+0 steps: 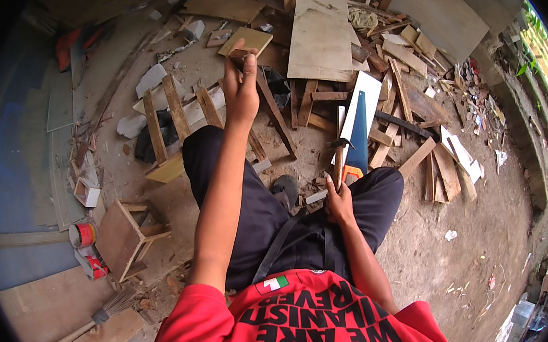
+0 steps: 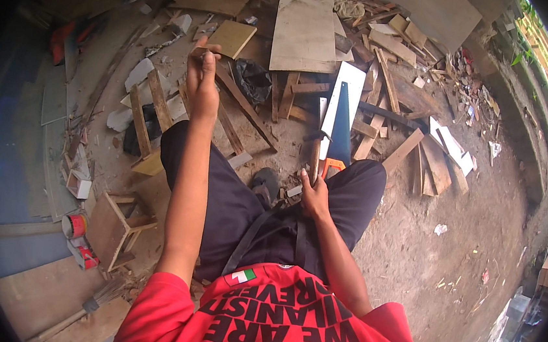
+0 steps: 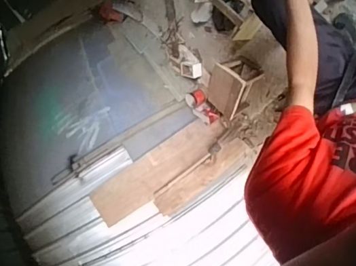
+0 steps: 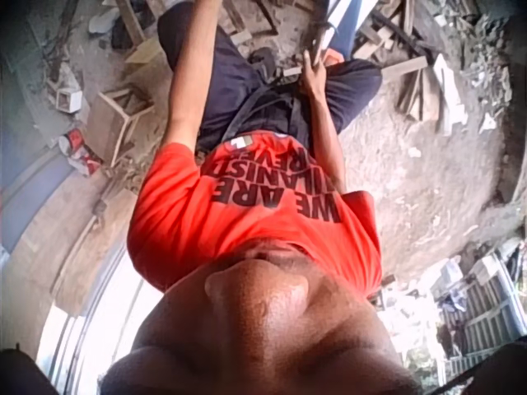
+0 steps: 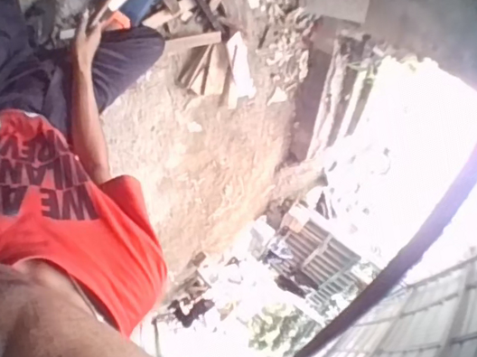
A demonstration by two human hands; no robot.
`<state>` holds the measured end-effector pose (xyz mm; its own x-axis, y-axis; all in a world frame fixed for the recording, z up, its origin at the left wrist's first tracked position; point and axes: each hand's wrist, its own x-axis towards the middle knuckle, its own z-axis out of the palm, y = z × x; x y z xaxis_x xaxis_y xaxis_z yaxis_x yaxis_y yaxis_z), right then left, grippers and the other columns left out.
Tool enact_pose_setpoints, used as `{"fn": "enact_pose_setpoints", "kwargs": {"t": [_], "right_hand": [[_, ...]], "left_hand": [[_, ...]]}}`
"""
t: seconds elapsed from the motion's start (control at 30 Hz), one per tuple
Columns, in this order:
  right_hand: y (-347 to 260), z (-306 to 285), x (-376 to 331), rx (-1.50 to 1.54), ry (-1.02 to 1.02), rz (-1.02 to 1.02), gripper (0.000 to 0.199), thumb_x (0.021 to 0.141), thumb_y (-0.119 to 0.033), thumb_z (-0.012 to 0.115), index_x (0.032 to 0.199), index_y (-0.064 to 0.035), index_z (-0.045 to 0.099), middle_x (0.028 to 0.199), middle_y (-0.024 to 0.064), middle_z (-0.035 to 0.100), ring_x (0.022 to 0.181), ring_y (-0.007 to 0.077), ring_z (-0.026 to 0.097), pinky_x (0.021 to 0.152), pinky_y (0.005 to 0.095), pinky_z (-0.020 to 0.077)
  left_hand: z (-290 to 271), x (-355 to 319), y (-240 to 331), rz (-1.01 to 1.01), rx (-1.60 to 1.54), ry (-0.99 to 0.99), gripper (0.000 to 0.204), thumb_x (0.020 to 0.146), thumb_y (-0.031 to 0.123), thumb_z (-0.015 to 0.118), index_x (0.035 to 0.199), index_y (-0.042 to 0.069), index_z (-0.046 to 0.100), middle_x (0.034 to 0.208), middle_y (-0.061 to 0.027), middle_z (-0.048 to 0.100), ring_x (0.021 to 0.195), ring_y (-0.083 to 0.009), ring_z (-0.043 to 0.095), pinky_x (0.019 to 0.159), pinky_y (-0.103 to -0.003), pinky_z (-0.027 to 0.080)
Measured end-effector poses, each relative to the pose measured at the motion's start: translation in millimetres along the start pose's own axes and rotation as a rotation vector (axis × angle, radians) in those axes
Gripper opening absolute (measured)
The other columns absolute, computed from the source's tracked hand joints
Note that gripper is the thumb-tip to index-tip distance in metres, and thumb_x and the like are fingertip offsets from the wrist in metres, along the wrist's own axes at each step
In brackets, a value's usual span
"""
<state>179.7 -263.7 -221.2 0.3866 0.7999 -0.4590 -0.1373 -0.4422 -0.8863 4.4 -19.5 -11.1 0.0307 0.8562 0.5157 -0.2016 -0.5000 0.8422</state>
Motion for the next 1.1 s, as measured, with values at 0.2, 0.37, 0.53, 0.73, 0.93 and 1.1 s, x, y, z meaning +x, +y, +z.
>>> {"fn": "enact_pose_setpoints", "kwargs": {"t": [0.2,0.37,0.53,0.73,0.93,1.1], "right_hand": [[-1.9,1.2,-0.2,-0.053,0.001,-0.005,0.032,0.100,-0.035,0.061,0.090,-0.0065,0.050,0.055,-0.0015,0.045,0.038,0.0098,0.043,0.034,0.0274,0.0340],[5.3,-3.6,2.1,-0.072,0.020,-0.018,0.043,0.095,-0.043,0.064,0.090,-0.0017,0.057,0.062,0.0026,0.054,0.045,0.0129,0.052,0.042,0.0304,0.0418],[1.9,-0.2,1.5,-0.052,-0.008,-0.017,0.042,0.096,-0.042,0.064,0.088,-0.0021,0.057,0.062,0.0026,0.054,0.045,0.0128,0.052,0.041,0.0305,0.0416],[-4.7,-5.3,-0.5,-0.039,-0.002,-0.003,0.040,0.097,-0.041,0.063,0.089,-0.0019,0.057,0.059,0.0013,0.052,0.044,0.0126,0.051,0.040,0.0306,0.0411],[-1.6,-3.2,-3.6,-0.008,-0.008,0.009,0.037,0.098,-0.039,0.062,0.088,-0.0040,0.054,0.059,0.0000,0.049,0.044,0.0108,0.048,0.040,0.0293,0.0391],[12.1,6.5,7.3,0.038,-0.011,-0.037,0.035,0.099,-0.037,0.061,0.085,-0.0093,0.046,0.057,-0.0021,0.044,0.040,0.0093,0.042,0.036,0.0275,0.0364]], "left_hand": [[-11.2,-29.1,-18.4,0.183,0.592,0.080,0.075,0.092,0.030,0.069,0.149,0.002,0.028,0.156,-0.0137,0.017,0.139,-0.0288,0.034,0.108,-0.040,0.035],[6.1,-70.1,-43.0,0.030,0.032,0.165,0.098,0.090,0.005,0.069,0.153,0.008,-0.007,0.154,-0.0192,0.023,0.135,-0.0346,0.043,0.104,-0.041,0.043],[-9.0,-119.2,-103.9,-0.151,0.168,0.060,0.021,0.096,0.022,0.066,0.099,0.001,0.065,0.093,-0.0035,0.067,0.092,-0.0086,0.064,0.081,-0.027,0.050],[23.0,-91.4,-38.4,-0.070,0.371,-0.157,0.024,0.090,0.026,0.075,0.088,0.003,0.068,0.066,-0.0032,0.068,0.063,-0.0101,0.066,0.058,-0.028,0.050],[38.3,-32.4,24.9,0.108,0.816,-0.226,0.041,0.083,0.043,0.077,0.084,0.003,0.066,0.070,-0.0130,0.070,0.067,-0.0280,0.072,0.058,-0.037,0.054],[-16.3,-62.0,-36.7,-0.009,1.092,-0.434,0.057,0.084,0.055,0.071,0.099,0.002,0.062,0.071,-0.0152,0.069,0.070,-0.0366,0.070,0.058,-0.043,0.053]]}}
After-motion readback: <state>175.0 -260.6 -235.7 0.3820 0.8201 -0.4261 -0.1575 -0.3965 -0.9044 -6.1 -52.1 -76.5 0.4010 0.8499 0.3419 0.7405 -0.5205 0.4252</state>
